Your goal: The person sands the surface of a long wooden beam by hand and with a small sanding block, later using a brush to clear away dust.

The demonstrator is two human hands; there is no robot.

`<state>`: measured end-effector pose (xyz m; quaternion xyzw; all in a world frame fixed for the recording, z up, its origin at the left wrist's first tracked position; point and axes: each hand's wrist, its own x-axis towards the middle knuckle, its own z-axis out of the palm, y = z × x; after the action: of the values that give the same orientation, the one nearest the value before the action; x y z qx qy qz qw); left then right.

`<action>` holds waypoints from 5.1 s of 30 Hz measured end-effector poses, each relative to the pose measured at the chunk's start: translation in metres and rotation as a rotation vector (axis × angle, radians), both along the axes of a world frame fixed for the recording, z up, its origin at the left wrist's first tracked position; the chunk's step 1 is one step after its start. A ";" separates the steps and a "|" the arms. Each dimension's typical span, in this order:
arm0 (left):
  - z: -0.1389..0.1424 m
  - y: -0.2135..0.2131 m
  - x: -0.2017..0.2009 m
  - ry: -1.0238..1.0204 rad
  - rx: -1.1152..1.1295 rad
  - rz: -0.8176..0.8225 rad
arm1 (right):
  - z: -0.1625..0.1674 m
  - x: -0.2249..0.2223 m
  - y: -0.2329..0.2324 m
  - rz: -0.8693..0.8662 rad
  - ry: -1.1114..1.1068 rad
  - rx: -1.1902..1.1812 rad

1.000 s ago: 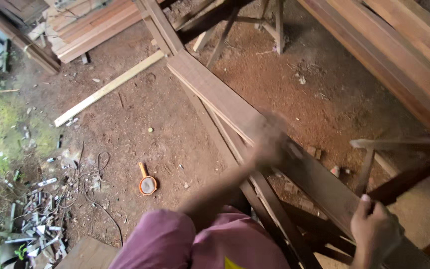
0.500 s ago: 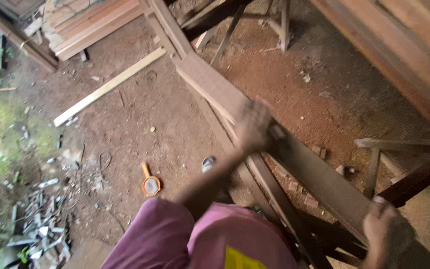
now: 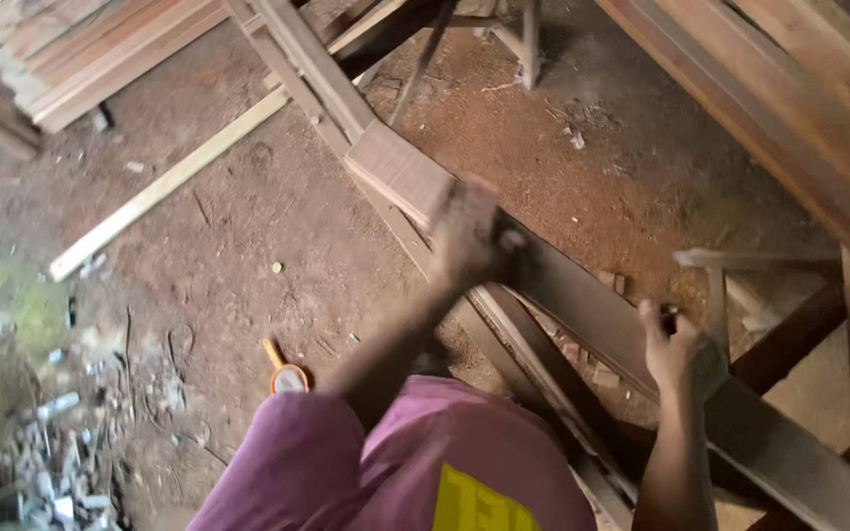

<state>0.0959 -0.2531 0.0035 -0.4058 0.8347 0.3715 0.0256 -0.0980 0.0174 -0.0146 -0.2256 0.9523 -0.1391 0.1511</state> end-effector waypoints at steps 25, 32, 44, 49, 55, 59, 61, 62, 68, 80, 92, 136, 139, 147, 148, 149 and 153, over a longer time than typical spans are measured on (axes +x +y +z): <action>-0.015 0.069 -0.034 0.390 -0.346 -0.825 | 0.005 -0.049 -0.058 0.126 -0.507 0.211; -0.036 0.097 -0.060 0.319 -0.315 -0.551 | -0.047 -0.118 -0.033 0.422 -0.671 0.190; -0.059 0.133 -0.121 0.257 -0.249 -0.689 | -0.089 -0.159 -0.018 0.492 -0.591 0.138; -0.064 0.169 -0.136 0.232 -0.162 -1.013 | -0.099 -0.162 -0.010 0.499 -0.611 0.287; -0.055 0.163 -0.131 0.352 -0.369 -0.616 | -0.096 -0.158 -0.010 0.476 -0.651 0.346; -0.061 0.173 -0.126 0.297 -0.235 -0.852 | -0.101 -0.160 -0.011 0.517 -0.562 0.309; -0.072 0.168 -0.125 0.275 -0.222 -0.559 | -0.105 -0.162 -0.011 0.519 -0.571 0.217; -0.078 0.168 -0.124 0.258 -0.278 -0.540 | -0.106 -0.162 -0.011 0.547 -0.552 0.261; -0.084 0.168 -0.125 0.023 -0.335 -0.680 | -0.107 -0.161 -0.008 0.544 -0.534 0.322; -0.064 0.185 -0.127 -0.010 -0.215 -0.736 | -0.097 -0.157 -0.006 0.545 -0.588 0.130; -0.092 0.179 -0.107 0.323 -0.341 -0.613 | -0.100 -0.154 -0.008 0.582 -0.502 0.246; -0.096 0.088 -0.064 -0.225 -0.484 -0.627 | -0.124 -0.154 -0.014 0.605 -0.556 0.529; -0.092 0.068 -0.058 0.004 -0.448 -0.386 | -0.130 -0.155 -0.012 0.797 -0.627 -0.081; -0.078 0.106 -0.070 -0.016 -0.278 -0.630 | -0.110 -0.143 -0.015 0.635 -0.709 0.206; -0.080 0.101 -0.071 -0.073 -0.294 -0.562 | -0.106 -0.142 -0.016 0.635 -0.718 0.183; -0.083 0.090 -0.071 -0.131 -0.307 -0.497 | -0.103 -0.142 -0.016 0.677 -0.677 0.154; -0.094 0.073 -0.059 -0.012 -0.444 -0.223 | -0.101 -0.143 -0.014 0.743 -0.631 0.250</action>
<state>0.0373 -0.1797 -0.0904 -0.3092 0.9352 0.1716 -0.0182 -0.2412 0.0036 -0.1154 -0.4764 0.7250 -0.0223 0.4968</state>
